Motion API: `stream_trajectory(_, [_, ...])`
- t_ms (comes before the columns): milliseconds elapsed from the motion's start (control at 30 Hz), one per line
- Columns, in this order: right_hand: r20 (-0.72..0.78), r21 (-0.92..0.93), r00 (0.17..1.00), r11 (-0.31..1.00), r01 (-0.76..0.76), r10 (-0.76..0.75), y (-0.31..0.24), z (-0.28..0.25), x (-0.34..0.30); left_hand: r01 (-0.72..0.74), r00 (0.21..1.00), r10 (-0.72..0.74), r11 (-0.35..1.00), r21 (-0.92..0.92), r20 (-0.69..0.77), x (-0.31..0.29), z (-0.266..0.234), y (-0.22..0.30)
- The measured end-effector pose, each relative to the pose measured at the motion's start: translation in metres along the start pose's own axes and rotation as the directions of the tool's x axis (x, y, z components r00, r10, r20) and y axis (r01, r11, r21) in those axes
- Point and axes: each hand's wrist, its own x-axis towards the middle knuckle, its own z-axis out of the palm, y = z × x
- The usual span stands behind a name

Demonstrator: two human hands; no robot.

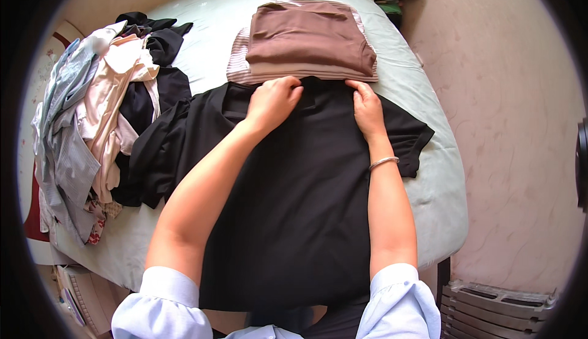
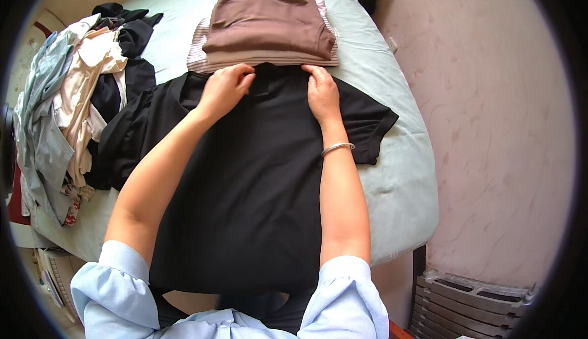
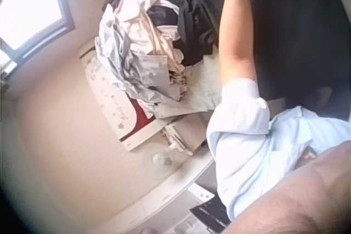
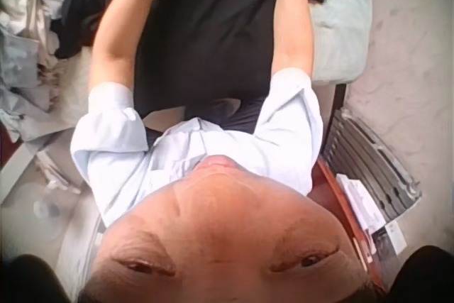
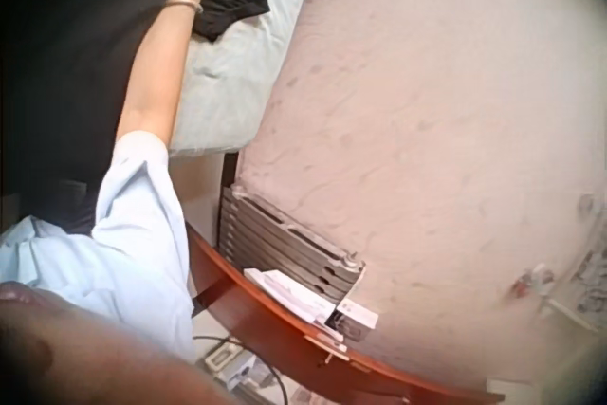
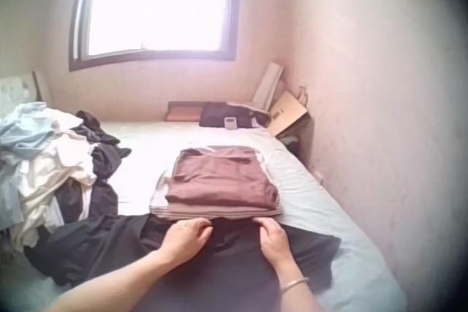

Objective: The person folds a brown long-sleeved shirt, a black long-sleeved shirt, and a light pink long-sleeved shirt on a bed. They smooth out each garment, fold the sleeves and sides, and then fold the body of the shirt before placing it on a growing stack of folded clothes.

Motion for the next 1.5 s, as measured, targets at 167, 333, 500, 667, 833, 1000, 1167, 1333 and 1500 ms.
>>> stream_trajectory(167, [-0.052, -0.030, 0.993, 0.994, 0.108, -0.110, -0.009, -0.002, -0.005, 0.443, 0.893, -0.341, 0.779, -0.444, 0.292, 0.028, 0.027, 0.012])
stream_trajectory(333, [-0.062, -0.112, 0.984, 0.981, 0.157, -0.164, -0.018, -0.007, -0.005, 0.447, 0.892, -0.352, 0.582, -0.680, 0.284, 0.036, 0.023, 0.015])
stream_trajectory(500, [-0.122, -0.184, 0.974, 0.969, 0.165, -0.189, -0.021, -0.004, -0.004, 0.411, 0.906, -0.328, 0.835, -0.366, 0.268, 0.036, 0.029, 0.019])
stream_trajectory(667, [-0.097, -0.203, 0.973, 0.961, 0.188, -0.211, -0.024, -0.005, -0.003, 0.354, 0.931, -0.338, 0.757, -0.550, 0.134, 0.043, 0.034, 0.016])
stream_trajectory(833, [-0.020, -0.370, 0.974, 0.907, 0.203, -0.226, -0.018, -0.003, -0.006, 0.354, 0.935, -0.304, 0.801, -0.483, 0.180, 0.058, 0.033, 0.009])
stream_trajectory(1000, [0.024, -0.567, 0.985, 0.809, 0.153, -0.170, -0.010, 0.000, -0.011, 0.387, 0.918, -0.313, 0.839, -0.383, 0.243, 0.063, 0.031, 0.005])
stream_trajectory(1167, [0.171, -0.460, 0.950, 0.831, 0.312, -0.262, -0.013, 0.004, -0.007, 0.317, 0.944, -0.242, 0.856, -0.408, 0.225, 0.062, 0.033, -0.005])
stream_trajectory(1333, [0.190, -0.452, 0.954, 0.842, 0.296, -0.233, -0.014, 0.002, -0.010, 0.330, 0.943, -0.291, 0.758, -0.563, 0.160, 0.012, -0.023, 0.006])
stream_trajectory(1500, [0.161, -0.496, 0.955, 0.816, 0.296, -0.249, -0.017, -0.002, -0.010, 0.168, 0.975, -0.211, 0.907, -0.386, -0.071, -0.069, -0.129, -0.045])
